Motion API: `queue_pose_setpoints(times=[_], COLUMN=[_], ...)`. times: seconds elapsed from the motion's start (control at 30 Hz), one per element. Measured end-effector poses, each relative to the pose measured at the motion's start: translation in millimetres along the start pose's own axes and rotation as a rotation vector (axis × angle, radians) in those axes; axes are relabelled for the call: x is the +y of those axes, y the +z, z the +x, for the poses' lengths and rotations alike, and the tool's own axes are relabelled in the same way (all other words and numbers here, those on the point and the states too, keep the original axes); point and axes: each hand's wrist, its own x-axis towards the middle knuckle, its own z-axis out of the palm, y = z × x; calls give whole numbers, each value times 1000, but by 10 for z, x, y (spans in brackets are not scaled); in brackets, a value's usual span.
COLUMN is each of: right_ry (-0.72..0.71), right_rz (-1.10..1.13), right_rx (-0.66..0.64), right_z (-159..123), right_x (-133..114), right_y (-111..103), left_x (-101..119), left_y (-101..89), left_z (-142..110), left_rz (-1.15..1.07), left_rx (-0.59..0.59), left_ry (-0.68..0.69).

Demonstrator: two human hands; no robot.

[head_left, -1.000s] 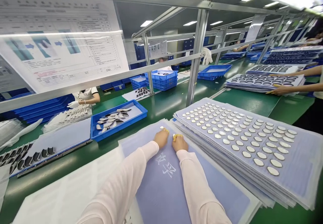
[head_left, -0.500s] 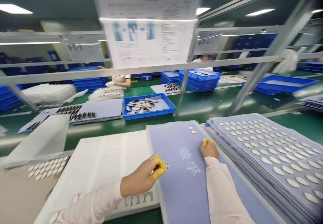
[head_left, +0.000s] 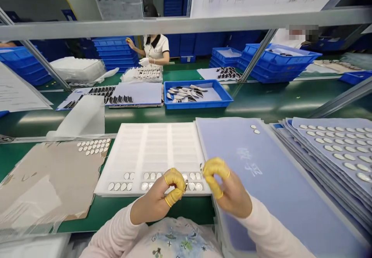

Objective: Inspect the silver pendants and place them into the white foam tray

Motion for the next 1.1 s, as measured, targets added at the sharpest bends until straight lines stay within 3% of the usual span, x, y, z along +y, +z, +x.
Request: queue_pose_setpoints(times=[0.07,0.13,0.2,0.3,0.53,0.97,1.1], right_ry=[37,120,176,189,196,287,301], right_rz=[131,211,247,257,356,494,554], right_rx=[44,145,218,215,148,122,74], right_z=[-94,-183,-222,-163,-35,-72,-66], right_x=[-318,-473,-517,-500,-431,-305,-270], right_y=[329,628,861,1047,1110,1126,1122], left_x=[-27,-54,-80,-112,-116,-202,-234], left_y=[-14,-45,-95,-188,-323,-322,-322], left_z=[-91,-175,-242,-316,-400,-279,-308], left_rz=[-62,-110,-131,-117,92,349,325], left_rx=[16,27,31,61,106,161,205], left_ry=[32,43,27,15,32,224,204])
